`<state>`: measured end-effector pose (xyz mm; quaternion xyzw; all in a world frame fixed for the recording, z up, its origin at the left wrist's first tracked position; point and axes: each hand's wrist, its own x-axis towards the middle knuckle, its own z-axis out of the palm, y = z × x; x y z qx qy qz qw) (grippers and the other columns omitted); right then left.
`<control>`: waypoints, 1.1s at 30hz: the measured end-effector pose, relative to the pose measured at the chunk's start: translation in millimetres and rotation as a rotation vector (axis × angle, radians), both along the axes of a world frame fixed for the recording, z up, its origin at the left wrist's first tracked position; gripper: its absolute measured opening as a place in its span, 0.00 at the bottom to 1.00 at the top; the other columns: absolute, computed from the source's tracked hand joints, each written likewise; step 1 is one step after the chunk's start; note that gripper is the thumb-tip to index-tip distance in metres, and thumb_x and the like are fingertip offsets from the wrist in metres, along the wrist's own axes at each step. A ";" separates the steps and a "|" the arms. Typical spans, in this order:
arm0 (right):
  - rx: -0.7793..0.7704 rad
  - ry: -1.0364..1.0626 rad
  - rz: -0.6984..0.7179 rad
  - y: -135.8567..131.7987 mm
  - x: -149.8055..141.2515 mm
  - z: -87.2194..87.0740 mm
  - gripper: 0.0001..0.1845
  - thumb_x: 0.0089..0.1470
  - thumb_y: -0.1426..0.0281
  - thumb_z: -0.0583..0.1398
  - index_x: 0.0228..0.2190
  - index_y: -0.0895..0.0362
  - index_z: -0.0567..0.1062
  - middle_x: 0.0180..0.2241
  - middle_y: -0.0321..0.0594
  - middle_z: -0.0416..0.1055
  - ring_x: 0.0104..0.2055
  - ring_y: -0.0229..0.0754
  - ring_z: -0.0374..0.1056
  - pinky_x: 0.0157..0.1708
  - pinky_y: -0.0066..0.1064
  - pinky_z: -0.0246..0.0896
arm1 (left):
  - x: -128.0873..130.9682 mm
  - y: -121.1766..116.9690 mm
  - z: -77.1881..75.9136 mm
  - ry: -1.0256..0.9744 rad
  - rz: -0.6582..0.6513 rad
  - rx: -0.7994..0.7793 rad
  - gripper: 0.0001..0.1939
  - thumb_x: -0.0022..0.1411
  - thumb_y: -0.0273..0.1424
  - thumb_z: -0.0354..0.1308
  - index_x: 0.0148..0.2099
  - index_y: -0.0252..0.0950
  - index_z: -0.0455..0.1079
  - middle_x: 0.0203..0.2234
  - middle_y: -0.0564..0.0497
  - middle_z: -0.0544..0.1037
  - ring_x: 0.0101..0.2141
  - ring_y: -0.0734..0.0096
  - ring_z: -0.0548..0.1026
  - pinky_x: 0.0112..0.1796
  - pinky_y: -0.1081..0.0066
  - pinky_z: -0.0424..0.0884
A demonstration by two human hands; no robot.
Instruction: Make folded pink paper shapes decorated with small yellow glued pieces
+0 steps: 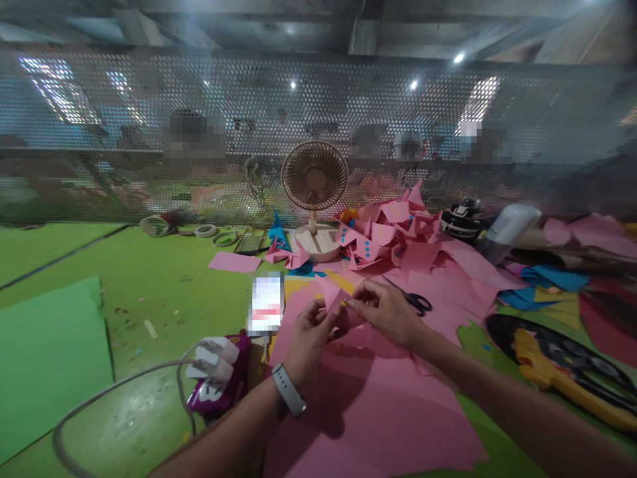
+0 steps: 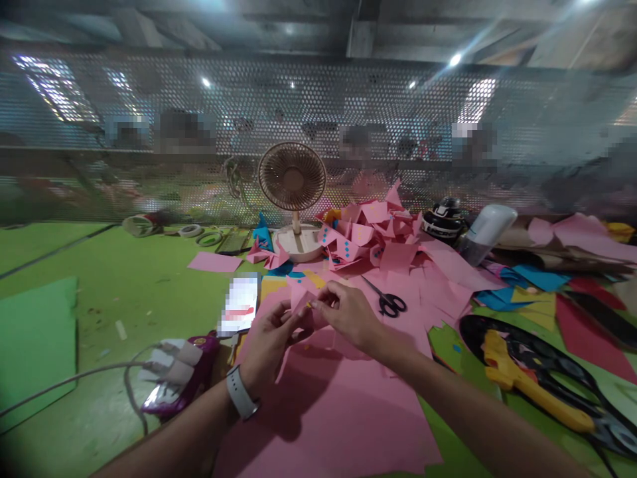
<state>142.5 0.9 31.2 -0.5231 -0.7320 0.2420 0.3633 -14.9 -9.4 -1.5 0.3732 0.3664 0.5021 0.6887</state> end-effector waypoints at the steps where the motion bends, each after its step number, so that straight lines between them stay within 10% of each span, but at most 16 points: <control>1: -0.008 0.012 0.008 0.0 0.4 -0.4 0.05 0.50 0.68 0.57 0.27 0.57 0.71 0.25 0.35 0.69 0.25 0.35 0.63 0.25 0.25 0.57 | 0.0 -0.1 -0.3 -0.001 -0.003 0.001 0.15 0.47 0.35 0.65 0.32 0.36 0.63 0.25 0.53 0.76 0.28 0.72 0.74 0.36 0.67 0.70; 33: -0.241 0.389 0.021 -7.7 -5.6 -5.3 0.09 0.49 0.66 0.58 0.31 0.58 0.71 0.23 0.34 0.69 0.17 0.31 0.59 0.16 0.23 0.56 | 3.9 -3.9 -3.9 -0.176 -0.004 0.051 0.15 0.52 0.29 0.62 0.37 0.36 0.59 0.26 0.52 0.79 0.35 0.67 0.77 0.46 0.58 0.67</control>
